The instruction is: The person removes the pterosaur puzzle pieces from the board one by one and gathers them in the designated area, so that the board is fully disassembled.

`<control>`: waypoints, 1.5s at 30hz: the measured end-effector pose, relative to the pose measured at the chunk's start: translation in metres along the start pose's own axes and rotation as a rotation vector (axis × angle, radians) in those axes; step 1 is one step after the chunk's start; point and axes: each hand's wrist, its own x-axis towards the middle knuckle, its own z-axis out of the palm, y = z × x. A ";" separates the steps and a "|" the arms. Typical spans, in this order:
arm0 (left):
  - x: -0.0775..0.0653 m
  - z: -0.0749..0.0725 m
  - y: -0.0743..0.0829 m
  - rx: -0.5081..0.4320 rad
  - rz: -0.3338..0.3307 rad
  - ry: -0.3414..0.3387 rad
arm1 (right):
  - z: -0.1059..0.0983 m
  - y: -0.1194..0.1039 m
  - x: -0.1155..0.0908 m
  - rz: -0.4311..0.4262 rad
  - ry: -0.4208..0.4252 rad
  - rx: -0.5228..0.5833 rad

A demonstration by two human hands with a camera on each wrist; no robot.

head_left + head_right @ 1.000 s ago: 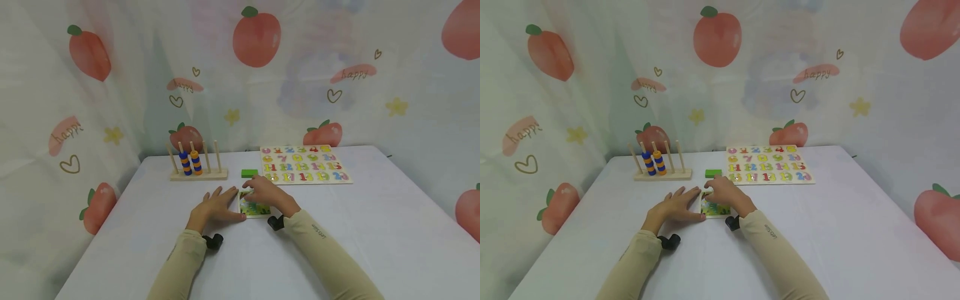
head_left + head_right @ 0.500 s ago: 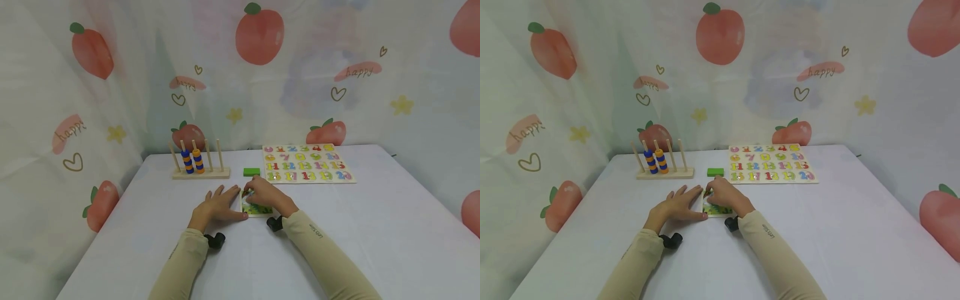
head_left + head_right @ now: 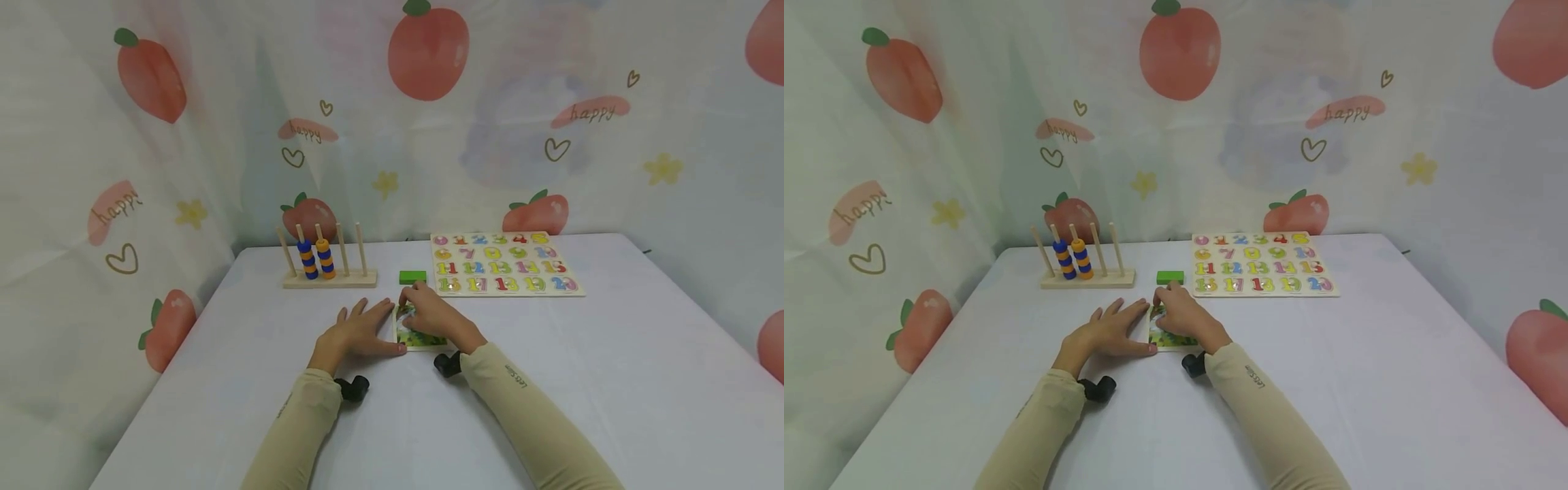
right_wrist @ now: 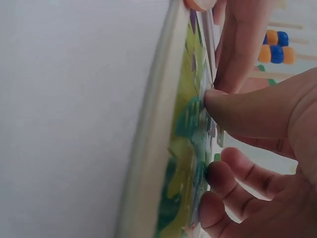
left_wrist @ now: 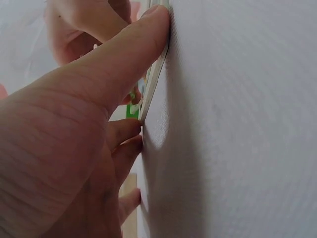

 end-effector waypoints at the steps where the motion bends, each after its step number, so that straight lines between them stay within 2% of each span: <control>1: 0.000 0.000 0.000 0.000 -0.002 0.001 | 0.000 0.000 0.000 -0.009 0.009 0.004; 5: 0.001 -0.001 0.000 0.000 -0.003 0.001 | 0.003 0.004 0.001 -0.041 0.044 0.028; 16: 0.001 0.002 -0.002 -0.010 0.000 0.010 | 0.002 0.010 -0.005 -0.062 0.139 0.126; 21: 0.002 0.003 -0.002 -0.004 0.001 0.015 | 0.003 0.011 -0.008 -0.049 0.145 0.178; 28: 0.002 0.004 -0.002 -0.006 0.002 0.015 | 0.006 0.010 -0.011 -0.005 0.213 0.220; 37: 0.000 0.004 -0.003 -0.017 -0.002 0.007 | -0.006 0.012 -0.024 0.007 0.281 0.284; 45: 0.000 0.002 -0.004 -0.017 0.007 -0.002 | -0.022 0.028 -0.040 0.013 0.346 0.292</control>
